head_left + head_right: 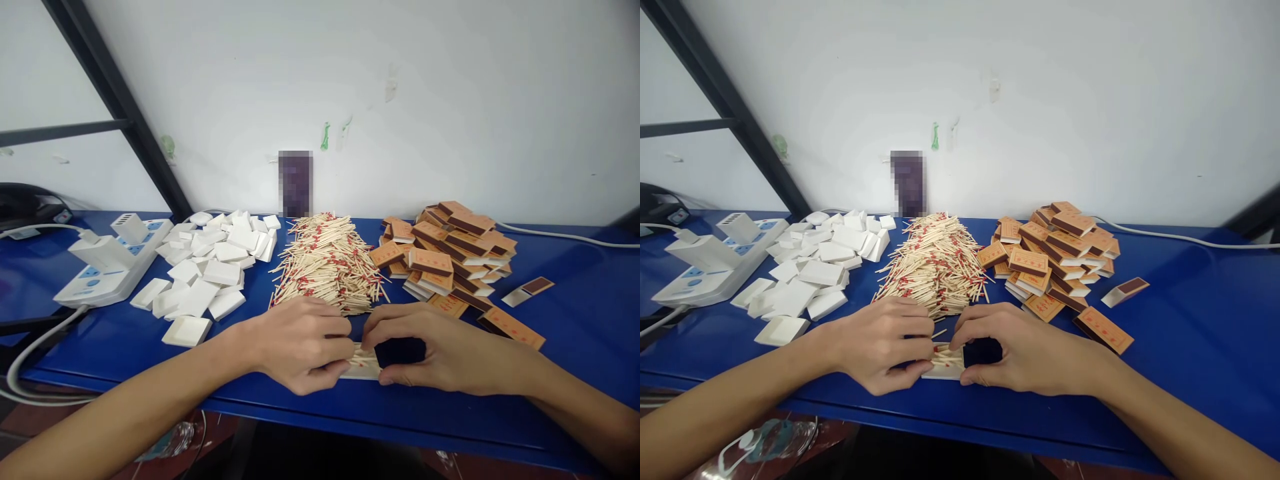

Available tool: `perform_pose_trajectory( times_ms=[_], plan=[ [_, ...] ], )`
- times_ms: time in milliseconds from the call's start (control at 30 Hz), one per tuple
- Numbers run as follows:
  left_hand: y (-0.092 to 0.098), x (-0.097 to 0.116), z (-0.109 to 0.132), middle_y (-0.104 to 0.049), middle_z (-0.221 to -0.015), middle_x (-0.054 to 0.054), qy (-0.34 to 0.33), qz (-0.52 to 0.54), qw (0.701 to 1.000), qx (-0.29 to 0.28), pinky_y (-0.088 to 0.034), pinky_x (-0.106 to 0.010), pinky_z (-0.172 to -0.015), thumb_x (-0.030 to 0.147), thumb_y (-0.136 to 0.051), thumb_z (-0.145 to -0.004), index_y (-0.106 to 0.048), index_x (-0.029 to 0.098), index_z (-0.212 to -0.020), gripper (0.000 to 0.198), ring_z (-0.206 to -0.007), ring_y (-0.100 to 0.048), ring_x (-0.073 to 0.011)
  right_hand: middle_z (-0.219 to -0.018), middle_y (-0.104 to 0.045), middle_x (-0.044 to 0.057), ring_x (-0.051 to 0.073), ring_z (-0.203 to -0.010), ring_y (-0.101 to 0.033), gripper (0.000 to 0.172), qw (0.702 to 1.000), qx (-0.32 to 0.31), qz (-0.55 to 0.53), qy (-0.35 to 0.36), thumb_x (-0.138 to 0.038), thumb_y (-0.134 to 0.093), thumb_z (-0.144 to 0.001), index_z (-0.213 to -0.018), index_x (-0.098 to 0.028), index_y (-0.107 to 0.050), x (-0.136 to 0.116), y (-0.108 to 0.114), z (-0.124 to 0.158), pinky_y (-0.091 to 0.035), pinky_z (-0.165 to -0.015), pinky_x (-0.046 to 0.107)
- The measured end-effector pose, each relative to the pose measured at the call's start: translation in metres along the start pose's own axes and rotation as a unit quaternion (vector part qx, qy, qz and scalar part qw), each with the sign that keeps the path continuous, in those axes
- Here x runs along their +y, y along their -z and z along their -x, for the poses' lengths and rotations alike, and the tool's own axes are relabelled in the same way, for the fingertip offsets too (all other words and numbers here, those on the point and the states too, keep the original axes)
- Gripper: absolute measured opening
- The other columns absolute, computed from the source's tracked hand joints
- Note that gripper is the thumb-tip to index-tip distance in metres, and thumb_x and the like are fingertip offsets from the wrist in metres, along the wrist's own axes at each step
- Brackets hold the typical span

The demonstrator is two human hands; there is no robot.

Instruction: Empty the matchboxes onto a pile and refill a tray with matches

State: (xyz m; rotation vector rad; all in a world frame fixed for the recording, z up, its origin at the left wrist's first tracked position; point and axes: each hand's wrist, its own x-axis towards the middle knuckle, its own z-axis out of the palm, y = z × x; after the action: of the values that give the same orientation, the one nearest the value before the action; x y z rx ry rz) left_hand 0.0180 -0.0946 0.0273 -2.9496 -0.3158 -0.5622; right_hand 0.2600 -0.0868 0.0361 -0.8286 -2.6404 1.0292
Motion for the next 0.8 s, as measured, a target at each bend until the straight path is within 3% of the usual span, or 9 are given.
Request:
perform_pose_trajectory(
  times_ms=[233,367,500,667,800],
  plan=[
    [0.0002,0.0012,-0.0017,-0.067,-0.076,-0.001,0.057,0.104,0.992,0.053,-0.047,-0.027,-0.063,0.026,-0.058,-0.092,-0.06,0.017,-0.079,0.015,-0.068,-0.059,-0.0129,-0.087,-0.067,-0.001,0.016,-0.078,-0.06,0.028,0.999,0.017,-0.019,-0.021,-0.047,-0.076,-0.078,-0.089,-0.022,-0.067,0.0027,-0.003,-0.0042,-0.046,-0.069,0.029],
    [-0.0002,0.0033,-0.0036,-0.073,-0.086,-0.004,0.082,0.21,0.968,0.111,-0.053,-0.026,-0.071,0.016,-0.061,-0.086,-0.062,0.016,-0.081,0.005,-0.075,-0.066,-0.013,-0.087,-0.068,-0.002,0.015,-0.08,-0.061,0.026,0.999,0.013,-0.037,-0.015,-0.046,-0.076,-0.078,-0.082,-0.022,-0.065,0.0033,-0.0033,-0.0045,-0.045,-0.071,0.029],
    [-0.0015,0.0054,-0.0039,-0.075,-0.086,-0.004,0.111,0.281,0.943,0.14,-0.054,-0.024,-0.069,0.008,-0.059,-0.079,-0.063,0.017,-0.079,0.009,-0.073,-0.067,-0.012,-0.085,-0.067,-0.001,0.015,-0.078,-0.059,0.028,0.999,0.015,-0.024,-0.034,-0.045,-0.077,-0.077,-0.087,-0.022,-0.065,0.0013,-0.0022,-0.0045,-0.044,-0.07,0.029],
    [-0.001,0.0069,-0.0056,-0.073,-0.075,-0.003,0.123,0.284,0.94,0.14,-0.053,-0.025,-0.066,0.008,-0.058,-0.078,-0.066,0.017,-0.08,0.012,-0.066,-0.064,-0.0119,-0.086,-0.064,-0.002,0.015,-0.076,-0.057,0.025,0.999,0.025,-0.011,-0.032,-0.032,-0.076,-0.074,-0.09,-0.022,-0.059,-0.0037,-0.0041,-0.0039,-0.044,-0.069,0.028],
    [-0.0002,0.0065,-0.0072,-0.073,-0.08,-0.004,0.105,0.274,0.946,0.141,-0.054,-0.028,-0.072,0.008,-0.057,-0.079,-0.066,0.016,-0.082,0.012,-0.072,-0.065,-0.0128,-0.086,-0.062,-0.001,0.015,-0.077,-0.057,0.019,0.999,0.041,0.01,0.0,-0.022,-0.071,-0.073,-0.085,-0.021,-0.056,-0.0035,-0.0085,-0.0015,-0.046,-0.069,0.029]
  ],
)
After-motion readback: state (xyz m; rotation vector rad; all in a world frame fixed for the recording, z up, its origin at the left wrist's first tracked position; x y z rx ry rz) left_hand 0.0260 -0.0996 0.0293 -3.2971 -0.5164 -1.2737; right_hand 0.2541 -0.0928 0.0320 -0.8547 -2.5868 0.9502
